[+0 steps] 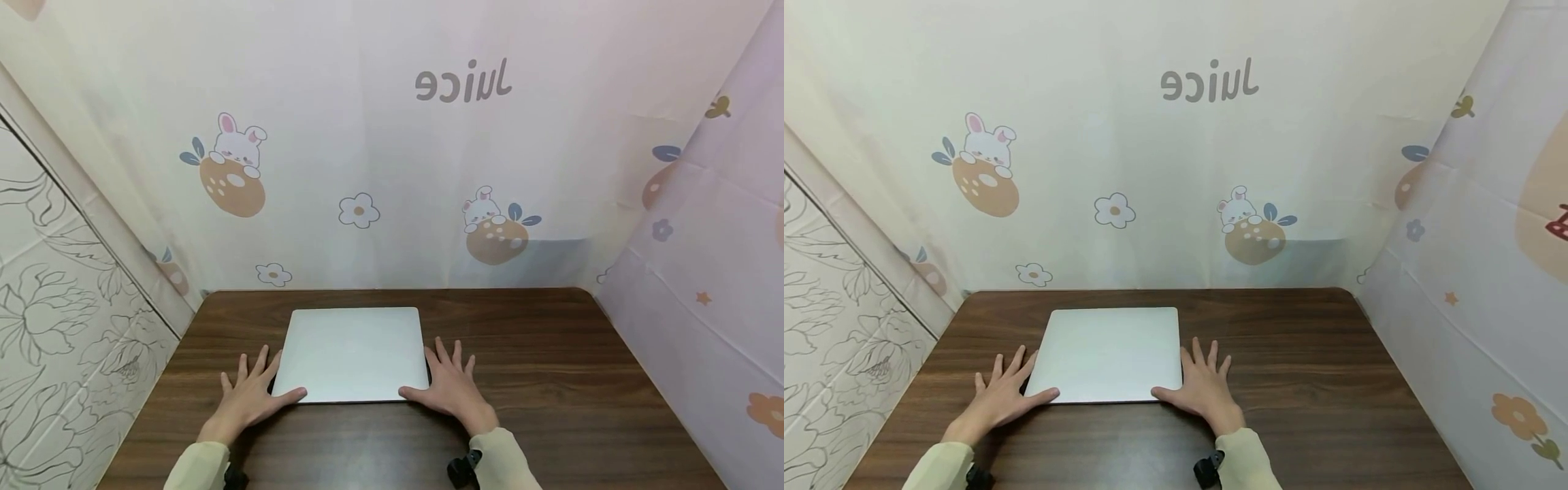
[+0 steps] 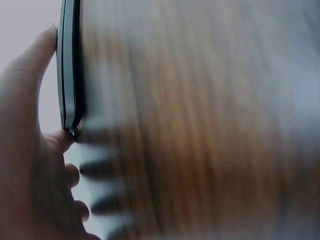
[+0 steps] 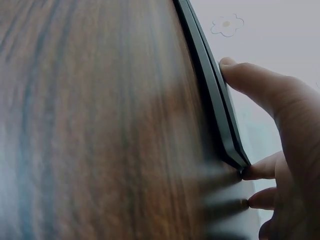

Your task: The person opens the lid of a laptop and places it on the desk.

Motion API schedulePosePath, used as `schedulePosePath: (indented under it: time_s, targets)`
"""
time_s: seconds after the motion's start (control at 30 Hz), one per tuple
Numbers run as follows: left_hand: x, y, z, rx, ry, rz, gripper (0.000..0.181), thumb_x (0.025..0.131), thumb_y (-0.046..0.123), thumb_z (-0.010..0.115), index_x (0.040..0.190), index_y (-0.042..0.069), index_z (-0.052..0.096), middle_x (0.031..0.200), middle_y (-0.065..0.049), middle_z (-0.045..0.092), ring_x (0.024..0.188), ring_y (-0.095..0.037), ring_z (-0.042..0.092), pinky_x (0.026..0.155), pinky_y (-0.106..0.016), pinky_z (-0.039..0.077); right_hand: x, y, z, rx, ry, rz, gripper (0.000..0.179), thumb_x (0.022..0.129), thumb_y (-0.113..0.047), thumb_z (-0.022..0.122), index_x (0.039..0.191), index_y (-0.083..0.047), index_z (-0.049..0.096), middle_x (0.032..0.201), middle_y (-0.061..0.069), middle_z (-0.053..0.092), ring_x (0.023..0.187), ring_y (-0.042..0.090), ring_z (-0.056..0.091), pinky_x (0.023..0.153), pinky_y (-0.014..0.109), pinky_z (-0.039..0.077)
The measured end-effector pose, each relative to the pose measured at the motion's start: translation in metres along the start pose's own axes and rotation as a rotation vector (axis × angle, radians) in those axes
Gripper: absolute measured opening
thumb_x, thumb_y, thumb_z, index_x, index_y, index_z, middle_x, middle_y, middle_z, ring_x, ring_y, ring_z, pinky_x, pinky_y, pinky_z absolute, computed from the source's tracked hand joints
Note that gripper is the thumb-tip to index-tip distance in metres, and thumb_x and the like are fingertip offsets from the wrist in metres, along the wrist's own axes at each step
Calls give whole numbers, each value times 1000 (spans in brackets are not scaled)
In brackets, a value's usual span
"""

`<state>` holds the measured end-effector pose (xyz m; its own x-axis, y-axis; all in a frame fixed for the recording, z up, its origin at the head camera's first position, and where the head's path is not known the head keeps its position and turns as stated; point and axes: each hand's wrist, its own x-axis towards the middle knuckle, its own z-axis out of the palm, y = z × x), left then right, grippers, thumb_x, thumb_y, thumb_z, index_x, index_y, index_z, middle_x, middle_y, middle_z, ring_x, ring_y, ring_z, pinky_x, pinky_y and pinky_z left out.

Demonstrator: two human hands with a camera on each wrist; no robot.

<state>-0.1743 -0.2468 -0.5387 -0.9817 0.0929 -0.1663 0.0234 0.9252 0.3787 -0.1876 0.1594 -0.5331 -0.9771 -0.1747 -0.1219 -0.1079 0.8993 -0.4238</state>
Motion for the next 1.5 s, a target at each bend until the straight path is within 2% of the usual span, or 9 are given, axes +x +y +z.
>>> schedulePosePath:
  time_s: [0.13,0.7,1.5]
  targets:
    - [1,5,3,6,-9,5,109,84,85,54,166,21,22,172,-21,7,152,-61,-7,103,-88,-10,-4,3,-3,30,-7,11,111,78,-80,68,161,-12,37,170,23,16,154,57,-3,113,83,0]
    - [3,27,8,14,-16,44,110,83,86,55,166,22,22,173,-18,7,153,-59,-6,106,-87,-8,-14,21,-15,35,-2,55,110,79,-79,68,160,-11,37,171,25,13,154,56,-6,113,83,-2]
    - [7,45,16,42,10,80,111,81,88,53,165,22,26,173,-16,12,154,-58,-1,107,-87,-5,-23,40,-22,19,20,64,110,80,-80,67,159,-9,39,169,28,15,153,58,-3,111,85,0]
